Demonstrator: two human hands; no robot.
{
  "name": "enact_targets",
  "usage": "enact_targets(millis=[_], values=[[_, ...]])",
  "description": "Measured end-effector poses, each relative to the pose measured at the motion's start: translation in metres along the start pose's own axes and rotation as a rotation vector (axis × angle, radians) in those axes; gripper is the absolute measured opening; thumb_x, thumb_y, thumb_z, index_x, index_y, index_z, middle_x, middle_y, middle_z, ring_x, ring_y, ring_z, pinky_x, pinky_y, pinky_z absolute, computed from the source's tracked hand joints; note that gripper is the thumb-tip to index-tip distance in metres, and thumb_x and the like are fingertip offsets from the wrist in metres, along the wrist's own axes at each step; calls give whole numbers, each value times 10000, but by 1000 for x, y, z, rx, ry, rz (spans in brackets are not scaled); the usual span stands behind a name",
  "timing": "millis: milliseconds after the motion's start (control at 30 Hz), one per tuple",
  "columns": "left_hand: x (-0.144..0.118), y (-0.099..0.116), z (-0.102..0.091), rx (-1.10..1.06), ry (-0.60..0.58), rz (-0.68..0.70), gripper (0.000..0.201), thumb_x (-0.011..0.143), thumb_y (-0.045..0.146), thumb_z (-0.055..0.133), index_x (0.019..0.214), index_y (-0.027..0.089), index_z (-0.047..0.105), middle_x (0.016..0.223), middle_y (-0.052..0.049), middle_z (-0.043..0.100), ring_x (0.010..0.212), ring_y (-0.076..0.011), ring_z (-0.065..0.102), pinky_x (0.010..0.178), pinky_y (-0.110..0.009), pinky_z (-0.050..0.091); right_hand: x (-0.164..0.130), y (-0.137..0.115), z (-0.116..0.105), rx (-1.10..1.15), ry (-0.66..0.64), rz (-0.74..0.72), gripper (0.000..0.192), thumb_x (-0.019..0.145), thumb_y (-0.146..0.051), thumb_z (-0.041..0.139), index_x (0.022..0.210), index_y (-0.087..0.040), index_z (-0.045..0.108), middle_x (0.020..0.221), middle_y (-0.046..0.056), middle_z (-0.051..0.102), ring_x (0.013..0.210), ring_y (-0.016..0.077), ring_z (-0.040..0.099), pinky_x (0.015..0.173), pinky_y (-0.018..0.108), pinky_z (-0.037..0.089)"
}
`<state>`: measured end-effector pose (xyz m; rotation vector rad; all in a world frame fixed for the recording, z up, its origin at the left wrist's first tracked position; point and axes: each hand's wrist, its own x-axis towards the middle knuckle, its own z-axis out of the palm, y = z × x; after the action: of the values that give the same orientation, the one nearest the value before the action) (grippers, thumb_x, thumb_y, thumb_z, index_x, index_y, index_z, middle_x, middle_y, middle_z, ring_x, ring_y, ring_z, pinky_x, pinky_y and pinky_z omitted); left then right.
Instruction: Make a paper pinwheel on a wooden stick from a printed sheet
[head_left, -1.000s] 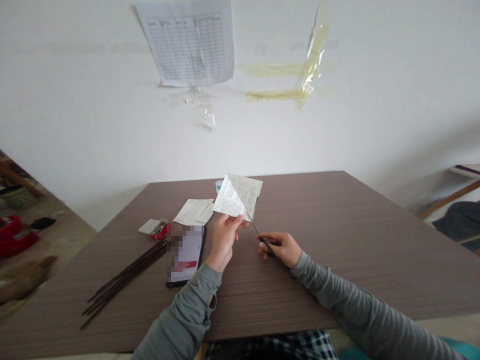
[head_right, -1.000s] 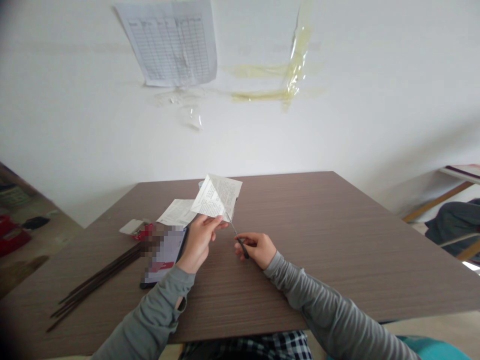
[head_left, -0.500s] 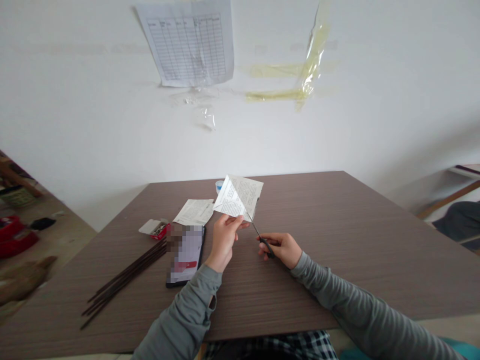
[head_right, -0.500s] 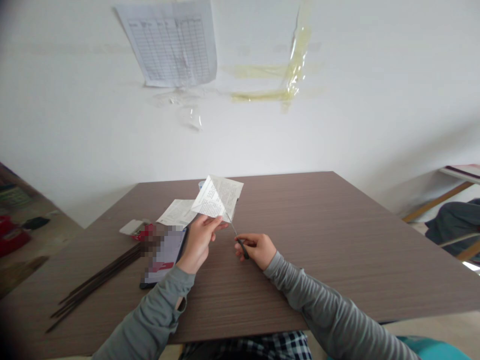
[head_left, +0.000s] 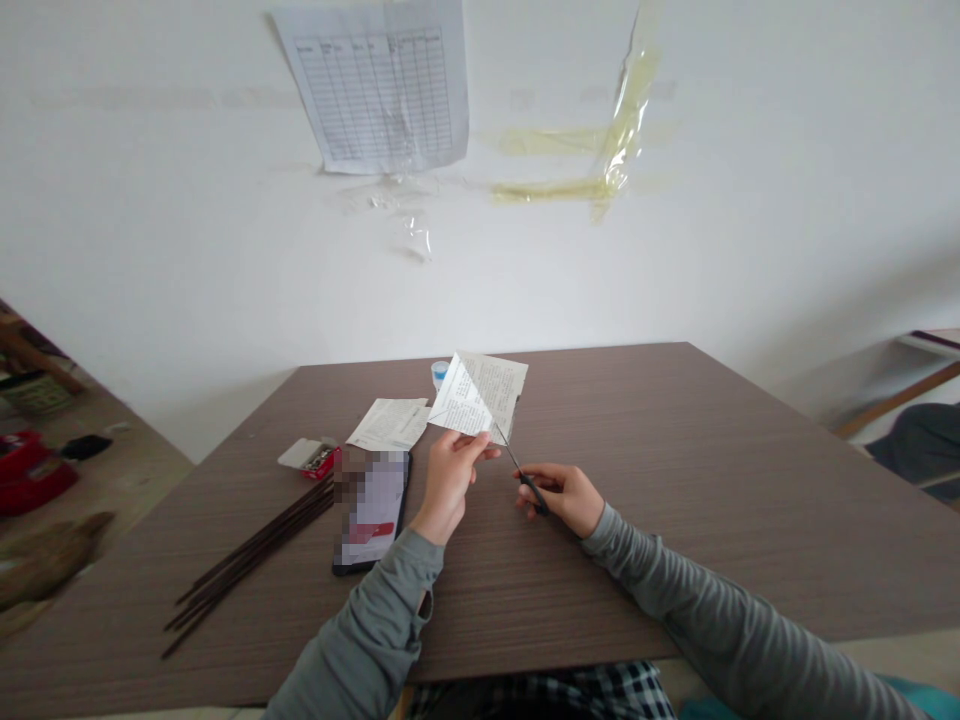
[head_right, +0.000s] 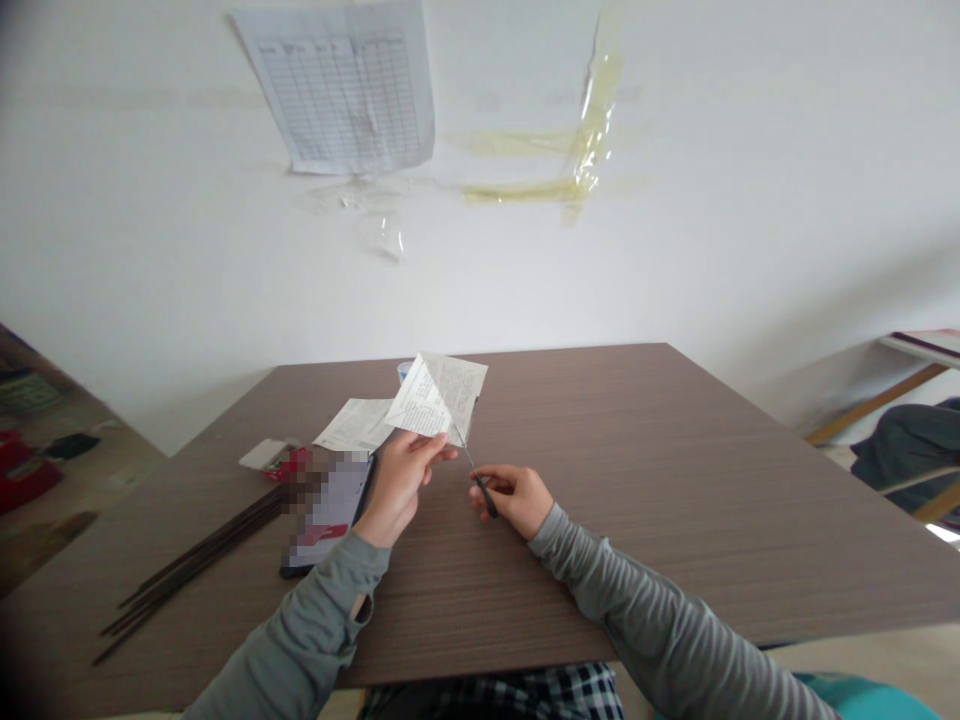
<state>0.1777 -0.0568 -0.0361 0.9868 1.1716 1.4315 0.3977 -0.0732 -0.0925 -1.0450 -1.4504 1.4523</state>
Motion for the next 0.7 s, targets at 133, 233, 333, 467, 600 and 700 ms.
enact_targets(millis=[133,233,333,467,600,700], values=[[-1,1,1,1,-6,-21,415,753,440,1124,925,213,823,992,-111,955,802,-281,948,475,-210,280,-1,-2,1,-5,10,-11,871,753,-896,1126,1181,-154,968,869,136,913,715,307,846,813,481,744],[-1,2,2,-7,-2,-19,412,737,426,1121,917,212,818,979,-111,957,795,-281,949,475,-207,284,-1,-3,1,-5,12,-20,852,754,-891,1122,1160,-160,958,850,128,904,695,297,838,795,473,741],[-2,2,3,-13,2,-19,378,739,403,1100,918,211,828,961,-104,954,785,-274,947,470,-204,284,-2,-4,2,-6,9,-18,842,751,-892,1121,1148,-170,951,839,123,896,699,302,835,775,470,735],[-3,4,4,-18,2,-25,340,751,371,1077,927,213,833,955,-94,953,782,-269,947,466,-200,284,-3,-6,3,-1,17,-6,809,766,-885,1110,1138,-186,945,827,117,886,717,301,833,774,462,728],[-3,5,4,-6,9,-42,318,770,347,1068,915,217,816,965,-95,955,789,-264,947,464,-195,283,-2,-6,4,13,-4,-3,828,730,-881,1127,1130,-185,925,784,67,861,678,268,806,778,455,742],[-3,5,4,2,15,-44,320,776,347,1068,913,216,811,963,-96,954,783,-260,944,463,-194,278,-2,-6,4,11,-6,-14,840,751,-884,1116,1137,-162,924,789,72,867,675,258,801,777,446,736]])
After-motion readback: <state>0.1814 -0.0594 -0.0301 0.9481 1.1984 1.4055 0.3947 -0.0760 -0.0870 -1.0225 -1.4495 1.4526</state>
